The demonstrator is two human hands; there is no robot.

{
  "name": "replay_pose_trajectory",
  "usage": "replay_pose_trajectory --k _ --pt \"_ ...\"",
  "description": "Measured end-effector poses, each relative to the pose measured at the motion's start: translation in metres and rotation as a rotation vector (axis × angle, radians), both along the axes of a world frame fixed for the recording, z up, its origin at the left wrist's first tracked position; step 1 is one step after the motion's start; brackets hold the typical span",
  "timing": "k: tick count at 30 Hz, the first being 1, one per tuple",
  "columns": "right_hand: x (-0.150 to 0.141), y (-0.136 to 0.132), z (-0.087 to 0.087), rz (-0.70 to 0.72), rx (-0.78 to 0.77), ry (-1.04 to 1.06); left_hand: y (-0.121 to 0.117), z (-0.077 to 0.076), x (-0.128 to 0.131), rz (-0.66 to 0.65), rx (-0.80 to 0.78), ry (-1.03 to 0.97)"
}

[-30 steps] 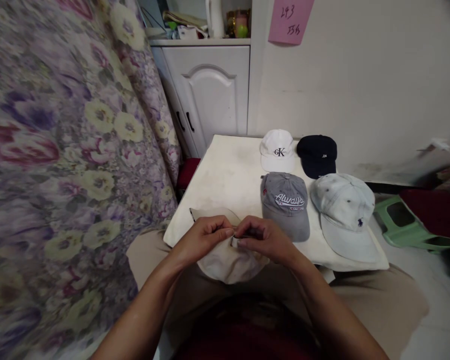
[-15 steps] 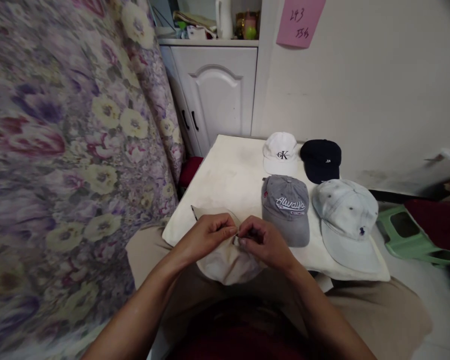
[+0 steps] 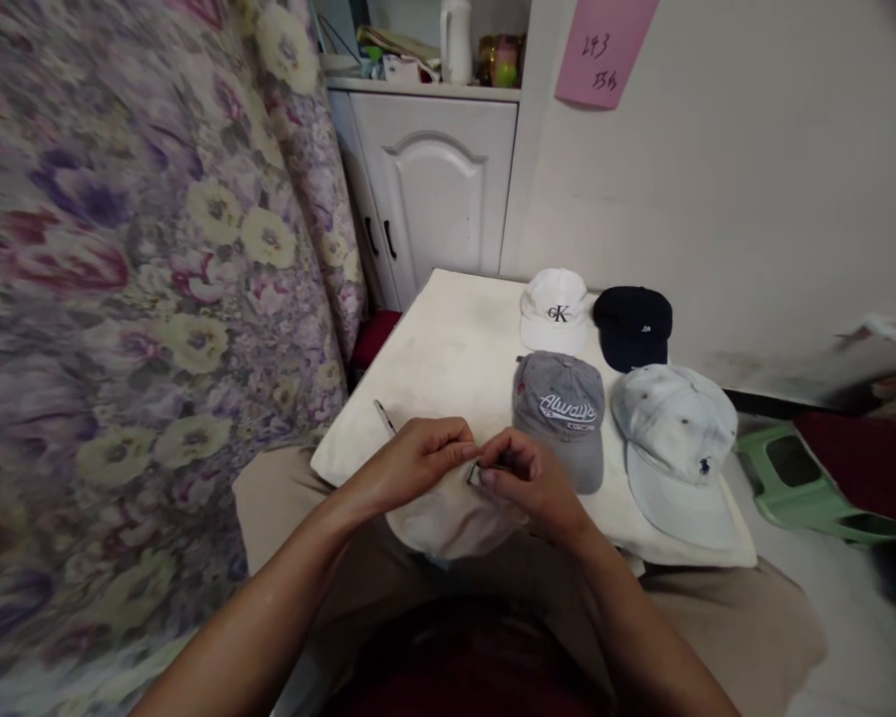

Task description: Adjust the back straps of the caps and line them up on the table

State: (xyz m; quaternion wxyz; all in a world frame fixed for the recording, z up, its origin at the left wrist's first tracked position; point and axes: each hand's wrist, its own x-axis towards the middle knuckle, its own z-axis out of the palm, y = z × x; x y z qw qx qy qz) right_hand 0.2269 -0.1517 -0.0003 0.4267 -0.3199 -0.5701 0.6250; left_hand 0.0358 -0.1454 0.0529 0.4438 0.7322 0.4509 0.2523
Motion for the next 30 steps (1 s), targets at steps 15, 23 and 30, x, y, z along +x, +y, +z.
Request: replay_pose_trajectory --k 15,23,30 --pt "-0.004 0.001 0.005 -0.004 -0.026 -0.014 0.000 -0.001 -0.004 0.033 0.016 0.002" --pt "-0.007 0.003 0.001 -0.047 0.001 -0.064 0.002 -0.003 -0.001 0.019 0.079 0.067" --pt "0.009 0.009 -0.003 0.168 -0.118 0.054 0.001 0.005 -0.005 0.028 0.026 0.010"
